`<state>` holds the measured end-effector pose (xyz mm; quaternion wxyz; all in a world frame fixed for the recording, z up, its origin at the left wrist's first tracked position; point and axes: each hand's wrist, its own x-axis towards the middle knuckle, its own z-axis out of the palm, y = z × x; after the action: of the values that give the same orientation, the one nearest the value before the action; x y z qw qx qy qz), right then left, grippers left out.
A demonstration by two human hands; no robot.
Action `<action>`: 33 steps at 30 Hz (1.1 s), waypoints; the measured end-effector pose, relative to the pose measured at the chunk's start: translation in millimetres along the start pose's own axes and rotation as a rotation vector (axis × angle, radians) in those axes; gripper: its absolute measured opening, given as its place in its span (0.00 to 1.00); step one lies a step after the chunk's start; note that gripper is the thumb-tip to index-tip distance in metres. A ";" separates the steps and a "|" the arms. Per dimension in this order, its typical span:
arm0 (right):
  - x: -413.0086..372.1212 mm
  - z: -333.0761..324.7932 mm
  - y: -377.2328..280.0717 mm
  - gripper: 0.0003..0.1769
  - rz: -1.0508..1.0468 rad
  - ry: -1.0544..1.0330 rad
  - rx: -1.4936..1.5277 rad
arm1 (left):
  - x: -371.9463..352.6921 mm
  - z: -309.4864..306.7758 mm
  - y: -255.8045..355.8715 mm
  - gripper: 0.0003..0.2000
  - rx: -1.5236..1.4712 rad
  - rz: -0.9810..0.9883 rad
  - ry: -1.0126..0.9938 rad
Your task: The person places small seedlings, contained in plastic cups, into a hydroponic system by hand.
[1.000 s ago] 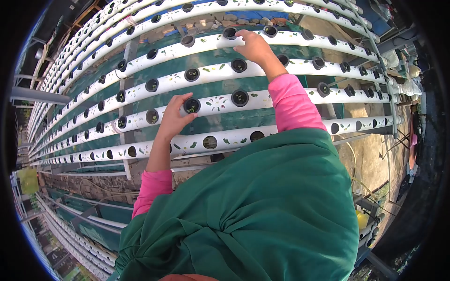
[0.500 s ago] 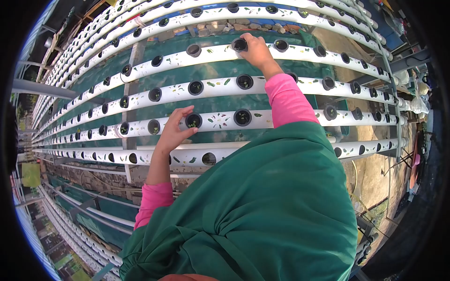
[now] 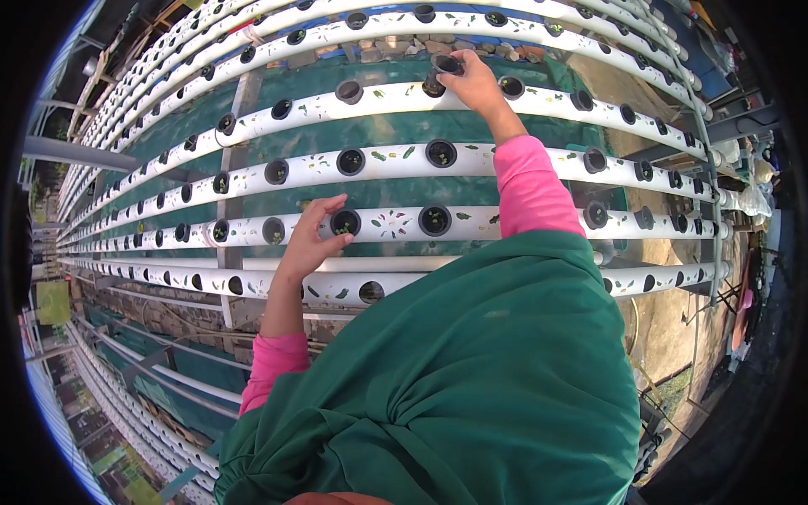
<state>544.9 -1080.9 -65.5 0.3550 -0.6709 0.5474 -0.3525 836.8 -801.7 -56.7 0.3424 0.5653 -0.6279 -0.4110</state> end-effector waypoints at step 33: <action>-5.3 103.4 -70.2 0.32 -0.601 -0.337 -0.202 | -2.1 -6.9 -3.8 0.32 -0.026 0.038 -0.019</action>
<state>667.2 -1055.9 -57.1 0.2526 -0.8823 0.2917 -0.2696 844.8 -800.6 -57.1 0.3514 0.5448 -0.6363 -0.4182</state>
